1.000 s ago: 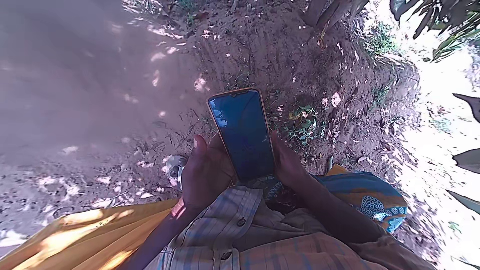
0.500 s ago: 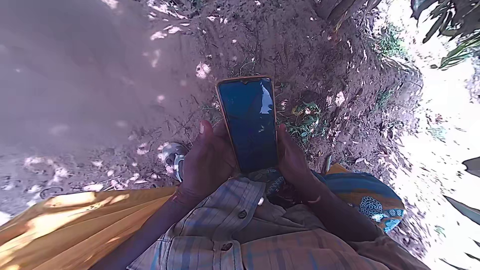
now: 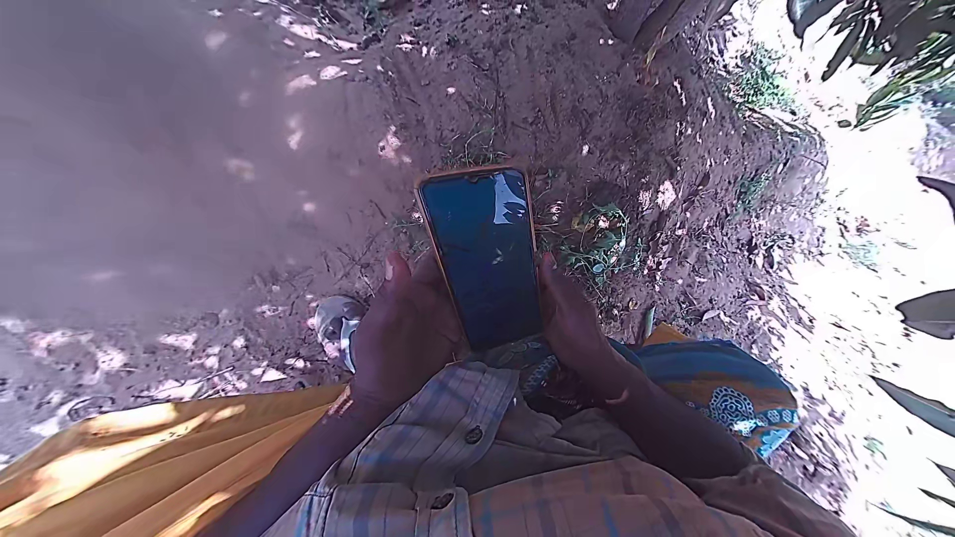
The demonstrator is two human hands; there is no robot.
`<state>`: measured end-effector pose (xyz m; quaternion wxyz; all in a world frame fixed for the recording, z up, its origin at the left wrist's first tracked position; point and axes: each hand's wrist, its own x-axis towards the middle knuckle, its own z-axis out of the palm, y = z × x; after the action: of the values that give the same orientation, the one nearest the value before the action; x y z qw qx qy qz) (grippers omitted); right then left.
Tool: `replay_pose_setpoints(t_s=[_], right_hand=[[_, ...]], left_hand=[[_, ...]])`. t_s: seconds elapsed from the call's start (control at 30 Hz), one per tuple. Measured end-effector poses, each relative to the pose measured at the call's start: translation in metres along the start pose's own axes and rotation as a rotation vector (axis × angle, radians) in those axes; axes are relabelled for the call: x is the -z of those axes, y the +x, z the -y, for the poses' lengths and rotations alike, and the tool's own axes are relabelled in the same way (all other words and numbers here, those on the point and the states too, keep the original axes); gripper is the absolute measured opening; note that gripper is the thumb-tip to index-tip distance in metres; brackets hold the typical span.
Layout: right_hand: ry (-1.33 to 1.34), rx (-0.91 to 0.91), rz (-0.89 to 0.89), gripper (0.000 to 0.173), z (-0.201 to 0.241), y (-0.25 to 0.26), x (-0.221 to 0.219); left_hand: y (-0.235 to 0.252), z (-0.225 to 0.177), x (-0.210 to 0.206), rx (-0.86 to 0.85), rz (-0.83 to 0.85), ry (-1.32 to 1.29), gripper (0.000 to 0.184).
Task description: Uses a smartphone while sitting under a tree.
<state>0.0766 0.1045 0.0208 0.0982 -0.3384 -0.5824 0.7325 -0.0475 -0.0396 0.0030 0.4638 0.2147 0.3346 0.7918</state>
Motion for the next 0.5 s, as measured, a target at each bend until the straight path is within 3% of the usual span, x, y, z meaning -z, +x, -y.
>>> replay_pose_setpoints(t_s=[0.5], right_hand=[[0.065,0.002,0.026,0.047,0.0038,-0.0016,-0.0013]], left_hand=[[0.0014,0.0008,-0.0008,0.013,-0.045,-0.023,0.076]])
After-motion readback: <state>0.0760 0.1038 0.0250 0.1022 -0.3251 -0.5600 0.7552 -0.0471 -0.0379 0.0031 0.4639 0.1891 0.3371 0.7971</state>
